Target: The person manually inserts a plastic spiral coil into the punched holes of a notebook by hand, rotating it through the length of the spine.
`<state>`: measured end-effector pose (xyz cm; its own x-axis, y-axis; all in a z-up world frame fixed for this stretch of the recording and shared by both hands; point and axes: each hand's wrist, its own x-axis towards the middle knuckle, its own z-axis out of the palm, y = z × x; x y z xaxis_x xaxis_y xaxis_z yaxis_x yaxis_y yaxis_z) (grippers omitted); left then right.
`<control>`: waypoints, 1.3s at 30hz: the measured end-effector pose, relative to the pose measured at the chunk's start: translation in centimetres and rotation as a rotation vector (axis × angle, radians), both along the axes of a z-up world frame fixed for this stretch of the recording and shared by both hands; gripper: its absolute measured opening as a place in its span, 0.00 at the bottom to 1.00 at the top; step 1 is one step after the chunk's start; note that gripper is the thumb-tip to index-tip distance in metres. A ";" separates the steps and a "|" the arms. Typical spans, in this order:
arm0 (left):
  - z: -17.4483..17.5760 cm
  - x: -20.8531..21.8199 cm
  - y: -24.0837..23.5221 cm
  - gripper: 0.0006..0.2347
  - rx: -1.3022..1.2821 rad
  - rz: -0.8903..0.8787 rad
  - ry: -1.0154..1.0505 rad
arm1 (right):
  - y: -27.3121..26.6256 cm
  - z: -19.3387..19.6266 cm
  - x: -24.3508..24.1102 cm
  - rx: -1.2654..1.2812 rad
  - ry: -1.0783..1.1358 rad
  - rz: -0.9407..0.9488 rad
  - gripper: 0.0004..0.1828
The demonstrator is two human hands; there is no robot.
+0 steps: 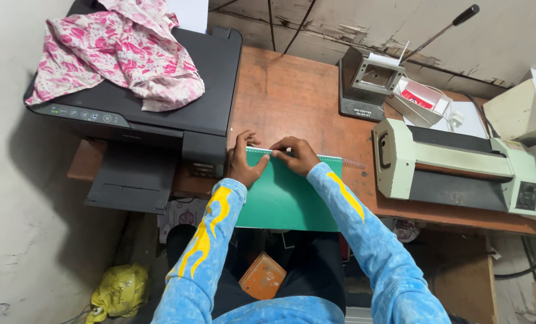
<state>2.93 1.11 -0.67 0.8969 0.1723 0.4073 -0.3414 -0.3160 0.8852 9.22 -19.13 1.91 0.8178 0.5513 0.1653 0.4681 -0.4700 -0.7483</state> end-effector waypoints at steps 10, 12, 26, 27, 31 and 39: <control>0.7 0.4 0.5 0.14 0.150 -0.073 0.167 | -1.0 -0.2 0.1 0.083 0.054 -0.126 0.10; 0.7 0.5 0.4 0.13 0.139 -0.072 0.164 | -0.6 -0.4 0.0 0.096 0.051 -0.086 0.15; 0.6 0.4 0.3 0.10 0.097 -0.083 0.182 | -1.4 -1.5 1.7 0.083 0.120 -0.023 0.12; 0.6 0.4 0.2 0.10 0.104 -0.083 0.176 | -1.3 -1.2 1.6 0.093 0.150 -0.019 0.12; 0.8 0.5 0.2 0.10 0.102 -0.092 0.186 | -1.7 0.2 1.7 0.128 0.166 0.106 0.15; 0.7 0.5 0.2 0.10 0.100 -0.084 0.176 | -1.1 1.0 1.8 -0.025 0.156 0.027 0.10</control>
